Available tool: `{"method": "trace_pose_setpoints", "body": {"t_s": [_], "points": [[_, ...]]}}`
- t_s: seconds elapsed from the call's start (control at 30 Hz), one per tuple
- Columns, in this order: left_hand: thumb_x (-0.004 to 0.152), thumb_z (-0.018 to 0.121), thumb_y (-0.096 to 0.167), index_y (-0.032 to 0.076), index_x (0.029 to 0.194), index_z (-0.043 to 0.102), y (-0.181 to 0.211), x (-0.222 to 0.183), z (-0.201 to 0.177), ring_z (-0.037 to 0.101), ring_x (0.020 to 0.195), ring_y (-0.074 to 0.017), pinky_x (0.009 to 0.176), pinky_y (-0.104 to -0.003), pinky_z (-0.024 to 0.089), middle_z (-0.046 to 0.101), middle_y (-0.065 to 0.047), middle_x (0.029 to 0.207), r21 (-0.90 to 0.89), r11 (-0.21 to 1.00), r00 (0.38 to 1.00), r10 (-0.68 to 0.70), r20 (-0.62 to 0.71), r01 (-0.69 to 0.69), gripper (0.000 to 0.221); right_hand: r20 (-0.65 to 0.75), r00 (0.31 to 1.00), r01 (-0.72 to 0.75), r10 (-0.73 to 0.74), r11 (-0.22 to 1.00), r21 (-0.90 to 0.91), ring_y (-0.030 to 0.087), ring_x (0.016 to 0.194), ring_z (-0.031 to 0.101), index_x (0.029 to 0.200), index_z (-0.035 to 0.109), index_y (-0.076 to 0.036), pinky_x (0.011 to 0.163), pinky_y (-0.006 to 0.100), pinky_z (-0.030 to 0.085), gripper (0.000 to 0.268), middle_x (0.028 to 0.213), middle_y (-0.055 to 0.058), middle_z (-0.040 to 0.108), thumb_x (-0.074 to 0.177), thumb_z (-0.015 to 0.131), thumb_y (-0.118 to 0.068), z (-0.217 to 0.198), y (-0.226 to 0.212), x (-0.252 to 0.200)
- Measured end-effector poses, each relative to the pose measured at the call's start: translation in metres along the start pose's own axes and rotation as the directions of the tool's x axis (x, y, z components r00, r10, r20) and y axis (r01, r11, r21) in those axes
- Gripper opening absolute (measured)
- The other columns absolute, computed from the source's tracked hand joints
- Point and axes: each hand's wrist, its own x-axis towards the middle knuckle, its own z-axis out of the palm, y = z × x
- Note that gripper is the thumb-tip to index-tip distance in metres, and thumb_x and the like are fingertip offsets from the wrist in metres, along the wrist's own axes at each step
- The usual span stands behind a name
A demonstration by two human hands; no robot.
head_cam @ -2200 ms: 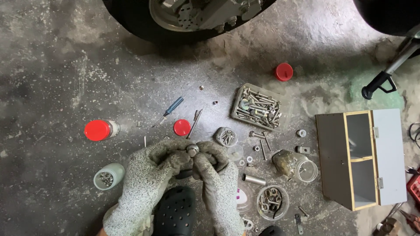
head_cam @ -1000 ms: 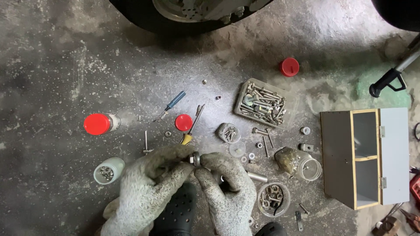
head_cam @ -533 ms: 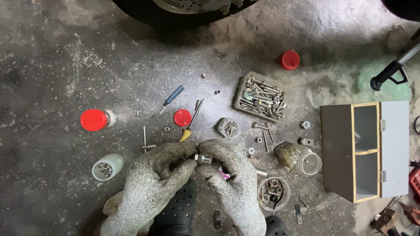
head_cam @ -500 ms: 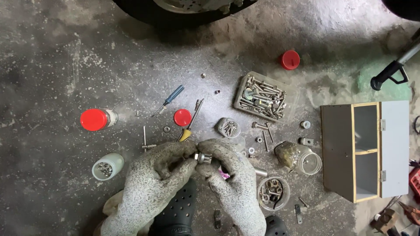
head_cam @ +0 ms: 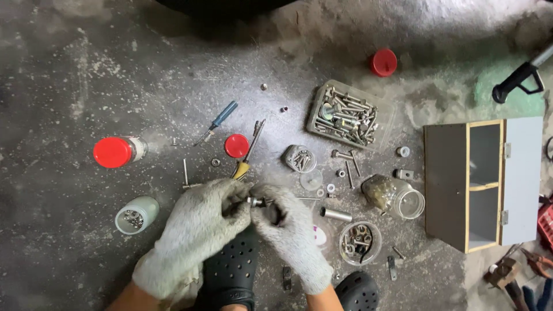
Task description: The person sits on the workshop floor working on a motorcycle wheel, threading bolts into the wheel hub by hand and tightening them. They sort loose bolts, nuts and washers into jars and containers, pick up fasteners one at a time, and use a cordless electric screwdriver to drive a fastener while holding a plastic cup of hardware.
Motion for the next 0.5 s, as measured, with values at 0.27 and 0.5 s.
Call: {"method": "trace_pose_setpoints", "body": {"t_s": [0.27, 0.5], "points": [[0.079, 0.077, 0.021, 0.004, 0.099, 0.076, -0.097, 0.033, 0.054, 0.074, 0.078, -0.0102, 0.072, -0.028, 0.058, 0.079, -0.005, 0.083, -0.226, 0.974, 0.991, 0.024, 0.128, 0.005, 0.026, 0.166, 0.791, -0.587, 0.589, 0.807, -0.068, 0.035, 0.086, 0.067, 0.112, 0.074, -0.011, 0.081, 0.040, 0.057, 0.028, 0.088, 0.021, 0.066, 0.085, 0.079, -0.017, 0.041, 0.018, -0.006], [0.089, 0.070, 0.013, 0.002, 0.112, 0.075, -0.110, 0.048, 0.064, 0.060, 0.067, -0.0133, 0.059, -0.029, 0.047, 0.071, -0.005, 0.081, -0.445, 0.772, 0.866, -0.265, 0.424, 0.454, 0.027, -0.130, 0.970, -0.203, 0.207, 0.978, 0.042, 0.028, 0.075, 0.064, 0.099, 0.069, -0.007, 0.071, 0.038, 0.054, 0.025, 0.079, 0.012, 0.061, 0.076, 0.078, -0.012, 0.054, 0.036, -0.012]]}}
